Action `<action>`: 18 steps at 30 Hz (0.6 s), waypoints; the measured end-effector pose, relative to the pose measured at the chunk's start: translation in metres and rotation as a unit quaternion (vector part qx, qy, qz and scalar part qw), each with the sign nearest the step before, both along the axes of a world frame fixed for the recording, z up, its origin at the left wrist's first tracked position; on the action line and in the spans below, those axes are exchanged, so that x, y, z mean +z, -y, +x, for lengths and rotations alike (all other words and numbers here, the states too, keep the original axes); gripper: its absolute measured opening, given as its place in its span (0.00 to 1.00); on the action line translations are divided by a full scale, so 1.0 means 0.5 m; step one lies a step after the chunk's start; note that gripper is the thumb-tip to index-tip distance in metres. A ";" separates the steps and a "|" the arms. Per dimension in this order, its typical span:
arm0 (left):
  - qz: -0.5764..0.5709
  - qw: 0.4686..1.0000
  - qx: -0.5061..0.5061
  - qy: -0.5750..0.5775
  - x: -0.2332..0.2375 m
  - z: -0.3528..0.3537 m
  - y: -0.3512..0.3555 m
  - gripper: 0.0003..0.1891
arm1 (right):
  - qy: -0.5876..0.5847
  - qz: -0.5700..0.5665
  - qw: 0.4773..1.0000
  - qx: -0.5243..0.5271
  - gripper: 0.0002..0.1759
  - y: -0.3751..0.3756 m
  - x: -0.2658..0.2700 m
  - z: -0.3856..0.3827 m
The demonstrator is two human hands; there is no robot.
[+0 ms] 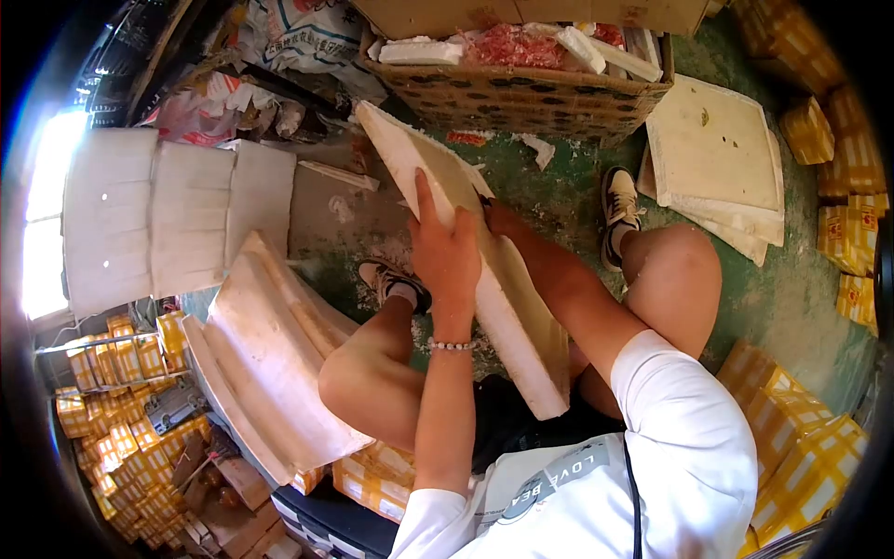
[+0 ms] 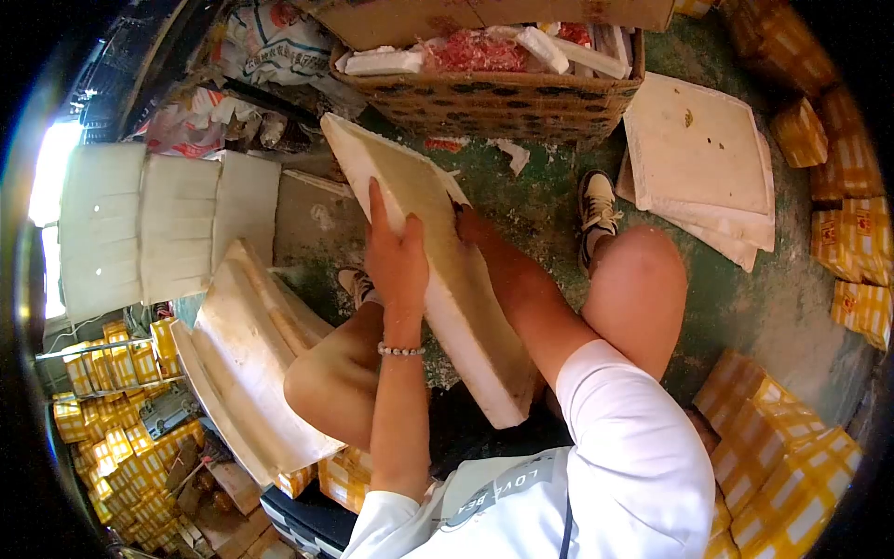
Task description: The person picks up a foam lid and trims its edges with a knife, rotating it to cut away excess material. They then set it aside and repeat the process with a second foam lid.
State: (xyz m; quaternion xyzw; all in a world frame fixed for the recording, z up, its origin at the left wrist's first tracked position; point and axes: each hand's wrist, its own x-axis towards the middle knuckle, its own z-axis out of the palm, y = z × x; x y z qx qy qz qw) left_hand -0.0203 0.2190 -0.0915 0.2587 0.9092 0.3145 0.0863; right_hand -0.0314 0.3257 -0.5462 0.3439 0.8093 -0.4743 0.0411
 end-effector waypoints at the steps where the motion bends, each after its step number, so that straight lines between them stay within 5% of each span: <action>1: 0.001 1.000 0.001 0.000 0.001 -0.001 0.001 0.39 | 0.001 -0.005 1.000 0.008 0.21 -0.001 0.013 0.000; 13: -0.004 0.999 0.000 0.033 0.006 0.002 0.006 0.39 | 0.016 -0.033 0.997 0.069 0.20 -0.009 0.053 0.041; 15: -0.033 0.998 0.013 0.055 0.019 -0.001 0.004 0.39 | 0.058 0.122 0.978 0.156 0.19 0.004 0.077 0.056; 18: -0.020 0.998 0.016 0.063 0.022 -0.001 -0.003 0.39 | -0.008 -0.007 1.000 0.027 0.18 0.023 0.125 0.056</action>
